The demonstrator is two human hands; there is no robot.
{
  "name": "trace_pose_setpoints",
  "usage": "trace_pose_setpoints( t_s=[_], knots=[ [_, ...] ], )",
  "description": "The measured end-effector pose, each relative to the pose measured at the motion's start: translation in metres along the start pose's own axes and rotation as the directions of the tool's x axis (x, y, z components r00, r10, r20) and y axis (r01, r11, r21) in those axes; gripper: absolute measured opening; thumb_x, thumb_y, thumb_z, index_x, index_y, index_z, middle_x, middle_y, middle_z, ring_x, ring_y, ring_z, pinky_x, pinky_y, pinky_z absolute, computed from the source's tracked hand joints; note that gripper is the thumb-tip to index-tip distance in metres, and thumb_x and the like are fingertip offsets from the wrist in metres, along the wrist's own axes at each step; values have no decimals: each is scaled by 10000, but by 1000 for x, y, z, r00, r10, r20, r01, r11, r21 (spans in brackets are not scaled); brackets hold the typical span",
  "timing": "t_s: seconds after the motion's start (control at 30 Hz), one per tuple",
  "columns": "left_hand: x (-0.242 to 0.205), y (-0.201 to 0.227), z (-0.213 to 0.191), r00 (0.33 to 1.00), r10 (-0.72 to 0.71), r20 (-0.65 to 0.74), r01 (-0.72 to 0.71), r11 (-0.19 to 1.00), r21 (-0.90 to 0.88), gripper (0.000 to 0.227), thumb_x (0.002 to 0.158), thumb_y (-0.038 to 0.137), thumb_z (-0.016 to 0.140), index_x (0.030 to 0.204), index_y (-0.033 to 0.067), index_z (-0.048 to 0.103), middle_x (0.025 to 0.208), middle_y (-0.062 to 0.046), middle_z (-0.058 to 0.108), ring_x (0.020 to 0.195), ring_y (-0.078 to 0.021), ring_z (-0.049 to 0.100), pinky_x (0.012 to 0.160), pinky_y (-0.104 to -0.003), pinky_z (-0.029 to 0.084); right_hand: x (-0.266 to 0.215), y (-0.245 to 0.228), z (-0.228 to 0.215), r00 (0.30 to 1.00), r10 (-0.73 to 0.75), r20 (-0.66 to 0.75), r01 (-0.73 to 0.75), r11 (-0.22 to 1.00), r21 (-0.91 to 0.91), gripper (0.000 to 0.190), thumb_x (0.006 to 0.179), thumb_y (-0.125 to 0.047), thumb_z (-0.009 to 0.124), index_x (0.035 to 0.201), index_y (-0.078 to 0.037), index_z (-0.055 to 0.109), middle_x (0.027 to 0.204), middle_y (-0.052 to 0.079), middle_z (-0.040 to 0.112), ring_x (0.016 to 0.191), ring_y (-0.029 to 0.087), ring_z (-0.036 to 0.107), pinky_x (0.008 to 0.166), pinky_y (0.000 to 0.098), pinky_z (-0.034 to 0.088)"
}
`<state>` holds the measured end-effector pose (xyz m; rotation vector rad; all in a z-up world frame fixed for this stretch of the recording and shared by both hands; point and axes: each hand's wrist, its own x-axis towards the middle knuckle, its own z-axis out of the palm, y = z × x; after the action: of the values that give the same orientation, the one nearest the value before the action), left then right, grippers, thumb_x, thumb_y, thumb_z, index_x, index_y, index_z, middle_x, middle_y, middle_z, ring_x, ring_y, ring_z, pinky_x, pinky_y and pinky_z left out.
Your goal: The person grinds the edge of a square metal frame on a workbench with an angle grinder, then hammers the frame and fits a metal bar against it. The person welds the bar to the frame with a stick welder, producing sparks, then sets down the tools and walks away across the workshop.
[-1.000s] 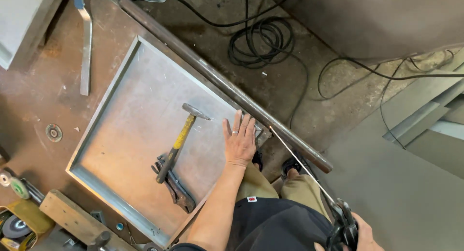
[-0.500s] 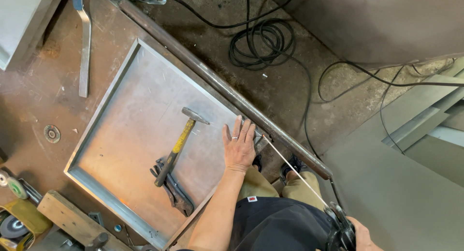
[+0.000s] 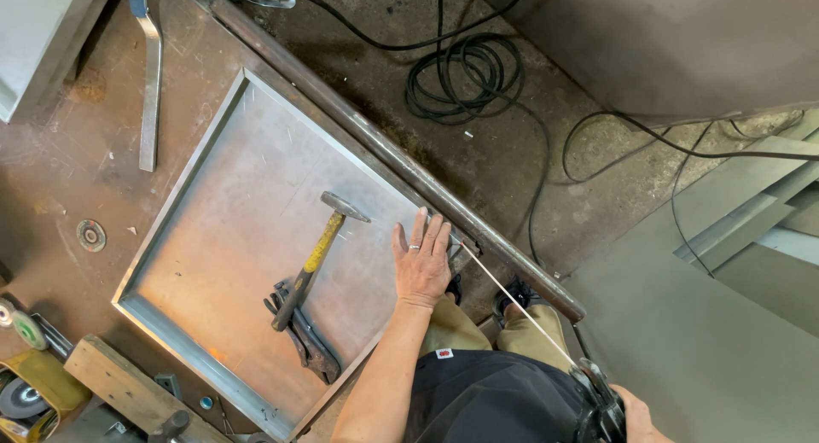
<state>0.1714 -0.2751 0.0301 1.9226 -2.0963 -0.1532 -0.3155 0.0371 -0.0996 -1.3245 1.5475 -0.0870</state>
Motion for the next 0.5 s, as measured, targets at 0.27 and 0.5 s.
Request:
trace_pose_setpoints(
  t_s=[0.27, 0.5],
  knots=[
    [1, 1, -3, 1000, 0, 6, 0, 1000, -3, 462, 832, 67, 676, 1289, 135, 656, 1423, -9, 609, 1456, -251, 455, 1168, -630, 304, 5, 17, 5, 996, -88, -21, 89, 996, 32, 811, 420, -203, 918, 1165, -24, 652, 1014, 184, 745, 977, 301, 743, 913, 364, 537],
    [-1, 0, -2, 1000, -1, 7, 1, 1000, -6, 442, 851, 85, 682, 1289, 142, 656, 1427, -8, 606, 1459, -242, 446, 1162, -632, 310, -6, 56, 16, 1000, 25, -16, -24, 999, 34, 654, 580, -188, 837, 1201, -48, 690, 1071, 154, 748, 1048, 296, 730, 978, 375, 537]
  ],
)
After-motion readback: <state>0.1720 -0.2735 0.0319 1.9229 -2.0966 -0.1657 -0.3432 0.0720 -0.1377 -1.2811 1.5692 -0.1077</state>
